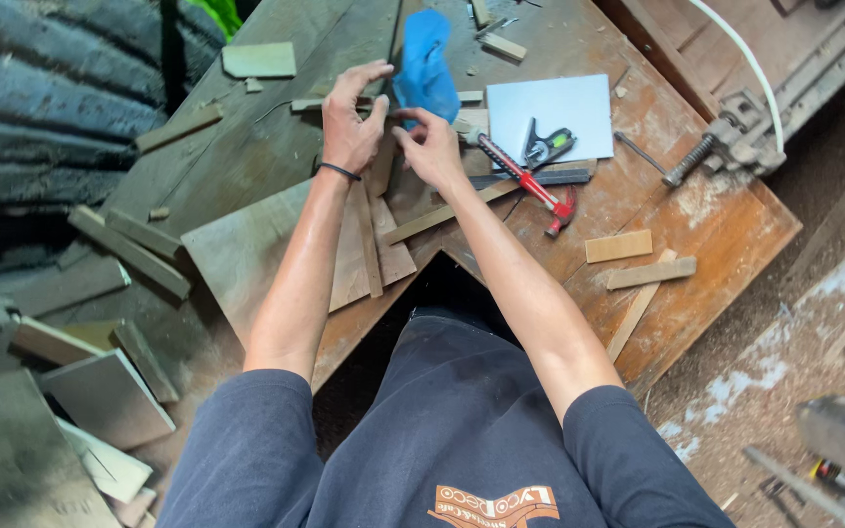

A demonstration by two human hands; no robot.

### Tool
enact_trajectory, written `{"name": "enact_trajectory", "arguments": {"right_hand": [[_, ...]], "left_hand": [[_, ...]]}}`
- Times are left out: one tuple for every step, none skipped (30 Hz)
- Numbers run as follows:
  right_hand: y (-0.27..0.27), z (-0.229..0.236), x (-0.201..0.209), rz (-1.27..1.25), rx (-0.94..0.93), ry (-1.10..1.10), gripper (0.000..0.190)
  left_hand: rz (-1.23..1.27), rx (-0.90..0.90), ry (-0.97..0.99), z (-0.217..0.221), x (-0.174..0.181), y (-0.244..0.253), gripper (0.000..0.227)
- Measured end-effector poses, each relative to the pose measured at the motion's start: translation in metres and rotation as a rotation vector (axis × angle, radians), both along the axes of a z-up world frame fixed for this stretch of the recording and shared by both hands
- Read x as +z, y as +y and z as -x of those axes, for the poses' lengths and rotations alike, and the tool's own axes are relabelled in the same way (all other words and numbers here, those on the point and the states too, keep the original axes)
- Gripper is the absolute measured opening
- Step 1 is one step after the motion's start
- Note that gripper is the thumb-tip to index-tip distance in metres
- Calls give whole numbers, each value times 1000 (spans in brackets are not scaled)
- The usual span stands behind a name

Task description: The person assembles a small wooden frame by placing nails into pre-drilled holes and hammering them in. They use a hammer to secure the nails and adjust the frame pieces on a workbench. The person also uses a clamp to hold the frame steady during assembly.

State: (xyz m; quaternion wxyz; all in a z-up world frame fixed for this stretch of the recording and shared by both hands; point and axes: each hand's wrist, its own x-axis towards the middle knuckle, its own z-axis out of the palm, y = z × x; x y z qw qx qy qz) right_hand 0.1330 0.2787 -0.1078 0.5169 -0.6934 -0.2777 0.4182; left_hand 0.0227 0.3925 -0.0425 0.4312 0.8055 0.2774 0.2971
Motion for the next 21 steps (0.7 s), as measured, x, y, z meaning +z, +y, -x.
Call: {"name": "enact_trajectory", "arguments": {"right_hand": [[-4,4,5,-14,25,7,32],[-6,10,11,-35,66,19,29],[-8,16,16,-56,108,33,26],[-9,21,20,-55,168,45,25],[-9,26,23,-54,228,56,25],[-12,33,25,-39,275,33,25],[-14,42,26,-24,322,8,24],[-17,49,26,-20,371,-12,24],[-18,58,25,-17,420,-33,24],[-17,71,25,-16,464,-53,24],[-15,87,24,-18,505,-48,24],[-15,102,24,-17,538,-45,23],[-12,116,24,-16,571,-42,22],[-11,130,24,-23,639,-151,20],[-10,144,24,-34,706,-262,19],[-10,160,23,-52,770,-371,18],[-12,174,23,-132,824,-499,21],[-18,187,23,-214,871,-627,26],[-25,200,22,-300,914,-753,31],[-32,211,21,-218,980,-811,36],[-39,224,19,-136,1043,-871,41]], "left_hand": [[-11,43,19,13,-4,-3,35],[-34,79,23,30,-9,-6,33],[-57,115,29,46,-16,-12,31],[-81,159,36,66,-21,-17,28],[-49,220,100,89,-26,-21,28],[-11,283,161,114,-32,-32,27],[31,346,219,139,-37,-42,26],[34,415,239,163,-41,-51,23],[39,484,259,188,-44,-60,21],[43,548,279,214,-45,-69,18],[-6,604,303,239,-45,-79,19],[-51,650,327,262,-43,-89,19],[-97,696,352,283,-40,-98,19],[-92,756,407,302,-38,-108,19],[-85,815,462,318,-35,-119,19],[-79,873,519,334,-33,-129,19],[-48,925,578,347,-31,-140,23],[-14,971,635,357,-30,-151,28],[22,1016,692,367,-29,-163,32],[102,1035,723,373,-29,-172,40],[184,1053,752,378,-30,-181,48]]}}
